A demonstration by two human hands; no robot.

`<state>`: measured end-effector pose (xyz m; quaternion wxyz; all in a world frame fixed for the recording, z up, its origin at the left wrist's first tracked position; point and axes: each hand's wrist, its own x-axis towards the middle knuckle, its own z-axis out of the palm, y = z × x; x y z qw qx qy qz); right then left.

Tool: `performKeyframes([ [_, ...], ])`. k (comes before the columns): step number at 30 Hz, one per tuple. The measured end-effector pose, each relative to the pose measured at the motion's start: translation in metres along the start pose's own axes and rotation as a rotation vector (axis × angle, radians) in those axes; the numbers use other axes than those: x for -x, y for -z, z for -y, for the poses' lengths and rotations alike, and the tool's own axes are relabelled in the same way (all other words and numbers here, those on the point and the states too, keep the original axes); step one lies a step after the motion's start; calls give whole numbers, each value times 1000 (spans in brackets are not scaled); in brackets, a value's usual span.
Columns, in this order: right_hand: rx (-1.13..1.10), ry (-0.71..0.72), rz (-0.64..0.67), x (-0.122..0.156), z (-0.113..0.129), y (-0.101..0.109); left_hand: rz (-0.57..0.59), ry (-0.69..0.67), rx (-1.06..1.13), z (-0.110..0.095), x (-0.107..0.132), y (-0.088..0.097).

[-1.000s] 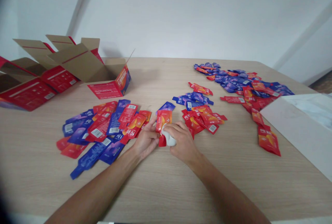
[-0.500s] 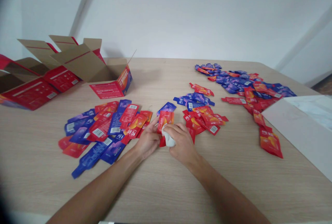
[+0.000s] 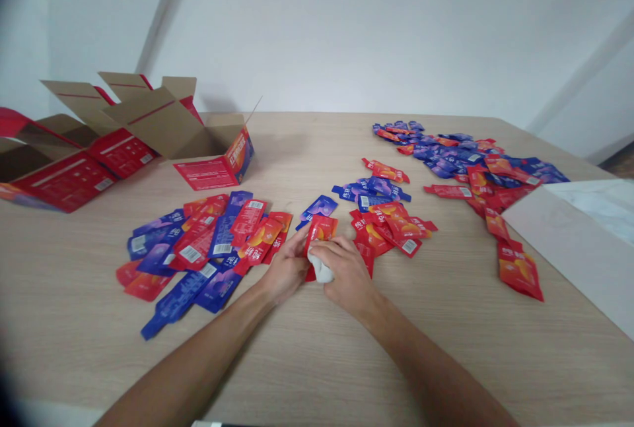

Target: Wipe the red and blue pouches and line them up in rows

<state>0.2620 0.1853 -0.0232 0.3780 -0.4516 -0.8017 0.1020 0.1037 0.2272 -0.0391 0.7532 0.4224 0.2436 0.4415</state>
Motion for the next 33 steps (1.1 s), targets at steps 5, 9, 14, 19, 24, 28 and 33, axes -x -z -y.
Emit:
performKeyframes([
  [5, 77, -62, -193, -3, -6, 8, 113, 44, 44, 2, 1, -6],
  [9, 48, -7, -161, -3, -6, 7, 96, 50, 114, 3, 3, -11],
  [14, -39, 51, 8, 0, 7, -4, -41, 38, 226, -8, 5, -9],
  [19, -116, 42, 57, 3, 12, -6, -110, 72, 352, -16, 2, -9],
  [24, -159, -67, -151, 2, 8, 2, -336, 64, 262, -15, -4, -12],
  [28, -107, -238, -416, -2, 4, 8, -410, 47, 206, -16, -5, -8],
  [33, -174, -166, -358, -1, 8, 1, -310, 19, 179, -14, -2, -8],
])
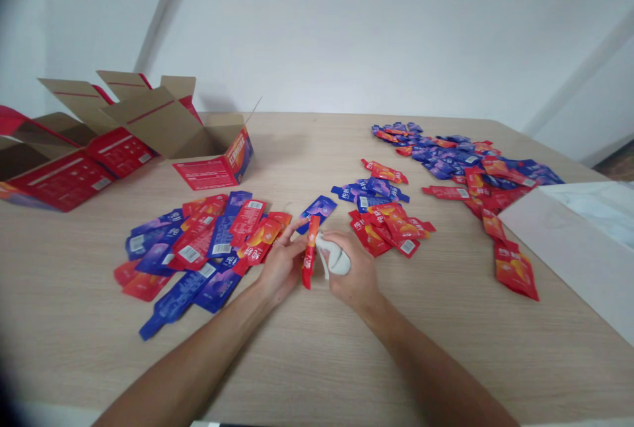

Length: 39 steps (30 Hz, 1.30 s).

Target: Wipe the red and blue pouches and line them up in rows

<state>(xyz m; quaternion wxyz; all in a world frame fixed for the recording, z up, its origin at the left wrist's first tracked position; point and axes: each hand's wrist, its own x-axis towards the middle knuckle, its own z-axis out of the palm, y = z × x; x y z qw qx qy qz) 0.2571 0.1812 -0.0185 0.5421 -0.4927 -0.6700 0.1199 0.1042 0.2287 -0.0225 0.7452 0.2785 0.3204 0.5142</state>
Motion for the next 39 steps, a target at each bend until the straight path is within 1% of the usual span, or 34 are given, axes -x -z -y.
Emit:
performKeyframes([
  [3, -12, 52, 43, 5, 0, -4, 23, -16, -6, 4, 2, -3],
  [6, 23, 89, 66, 6, -3, -5, -9, 23, 12, 4, 4, -5],
  [7, 39, 106, 86, 6, -4, -6, -4, 51, 38, 2, 4, -5],
  [10, 65, 169, 207, 6, -4, -7, 61, 115, 128, -3, 6, -5],
  [12, 63, 184, 282, 7, -2, -8, 88, 103, 125, -5, 7, -5],
  [14, 68, 168, 301, 8, 0, -9, 76, 68, 84, -5, 7, -5],
  [19, 155, 91, 167, 2, -2, -2, 65, 66, 59, -2, 6, -6],
  [21, 205, 61, 107, -3, -5, 3, 89, 73, 49, 0, 7, -6],
  [23, 237, 49, 74, -6, -8, 6, 122, 89, 22, 1, 8, -6],
  [25, 226, 73, 94, -5, -7, 6, 139, 105, 0, 1, 8, -6],
  [27, 173, 113, 175, -2, -5, 2, 134, 101, 12, -1, 7, -5],
  [29, 116, 139, 273, 2, -1, -2, 100, 62, 48, -4, 5, -4],
  [31, 93, 139, 317, 4, 0, -3, 55, 21, 82, -6, 3, -3],
  [32, 102, 128, 303, 4, 0, -2, 40, 15, 92, -6, 2, -3],
  [34, 153, 93, 212, 1, -2, 1, 39, 40, 105, -5, 3, -5],
  [37, 238, 54, 71, -5, -7, 7, 89, 105, 107, 1, 7, -7],
  [39, 248, 70, 65, -8, -9, 8, 105, 126, 90, 4, 8, -7],
])
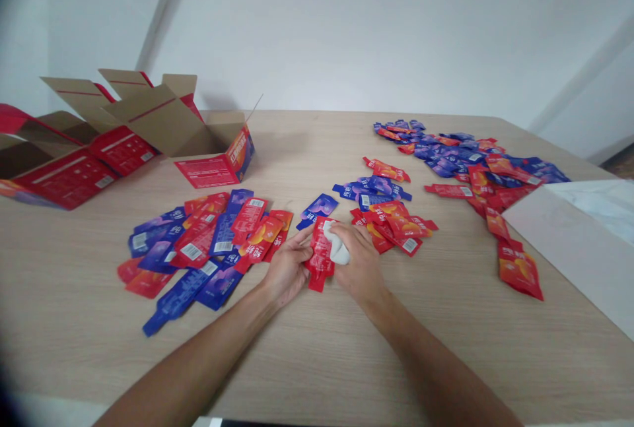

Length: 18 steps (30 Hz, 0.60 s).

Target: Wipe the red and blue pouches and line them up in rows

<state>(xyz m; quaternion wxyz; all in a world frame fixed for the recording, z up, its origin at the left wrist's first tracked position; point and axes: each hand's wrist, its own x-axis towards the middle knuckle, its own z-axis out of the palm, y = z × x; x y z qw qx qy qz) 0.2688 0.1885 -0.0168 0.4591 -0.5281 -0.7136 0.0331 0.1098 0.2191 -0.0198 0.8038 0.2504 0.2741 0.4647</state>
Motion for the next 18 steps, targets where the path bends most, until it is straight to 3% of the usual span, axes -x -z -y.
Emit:
performKeyframes([
  [5, -110, 75, 126, 4, 6, -6, -67, 2, 22, -4, -2, 4],
  [10, -213, 124, 318, 11, 15, -11, -129, -107, -37, -10, -6, 6],
  [12, -244, 124, 372, 12, 17, -13, -132, -193, -211, -13, -6, 7],
  [16, -200, 73, 381, 12, 13, -14, -263, -597, -762, -23, -8, 12],
  [18, -159, 48, 370, 11, 10, -15, -319, -724, -1043, -32, -9, 17],
])
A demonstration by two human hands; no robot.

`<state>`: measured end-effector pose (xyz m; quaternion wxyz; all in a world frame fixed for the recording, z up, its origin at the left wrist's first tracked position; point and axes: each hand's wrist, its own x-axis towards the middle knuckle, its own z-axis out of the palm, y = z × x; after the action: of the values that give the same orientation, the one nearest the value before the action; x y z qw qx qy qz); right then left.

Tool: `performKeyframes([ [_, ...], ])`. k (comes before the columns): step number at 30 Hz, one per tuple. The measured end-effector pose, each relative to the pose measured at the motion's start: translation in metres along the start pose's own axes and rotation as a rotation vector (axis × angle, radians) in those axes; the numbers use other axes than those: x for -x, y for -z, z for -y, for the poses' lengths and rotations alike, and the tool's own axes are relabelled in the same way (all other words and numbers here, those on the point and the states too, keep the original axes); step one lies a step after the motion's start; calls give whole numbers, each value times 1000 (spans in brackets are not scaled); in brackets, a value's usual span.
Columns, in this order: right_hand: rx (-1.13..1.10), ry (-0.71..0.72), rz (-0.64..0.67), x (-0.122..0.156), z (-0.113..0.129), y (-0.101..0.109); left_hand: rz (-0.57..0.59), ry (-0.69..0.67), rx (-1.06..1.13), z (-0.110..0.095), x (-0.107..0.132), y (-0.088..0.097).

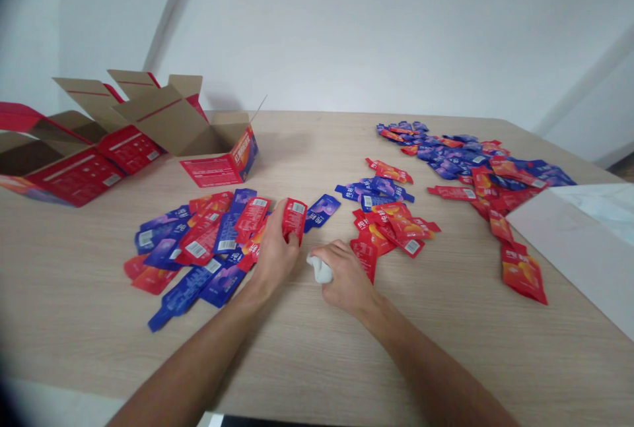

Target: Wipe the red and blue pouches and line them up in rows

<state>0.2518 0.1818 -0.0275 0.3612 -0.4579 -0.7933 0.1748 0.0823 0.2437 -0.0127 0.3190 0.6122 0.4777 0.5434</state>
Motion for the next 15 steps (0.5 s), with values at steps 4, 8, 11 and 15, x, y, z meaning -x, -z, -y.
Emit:
performKeyframes([
  [4, 71, -57, -22, -2, -8, 2, 41, -66, -440, 4, -13, 19],
  [8, 137, -114, -48, -2, -16, 3, -98, -62, -783, 3, -18, 29],
  [11, 197, -151, -59, -2, -22, 3, -94, -116, -789, 4, -15, 20],
  [15, 267, -180, -74, -2, -28, 5, 264, -243, -444, 16, -6, -8],
])
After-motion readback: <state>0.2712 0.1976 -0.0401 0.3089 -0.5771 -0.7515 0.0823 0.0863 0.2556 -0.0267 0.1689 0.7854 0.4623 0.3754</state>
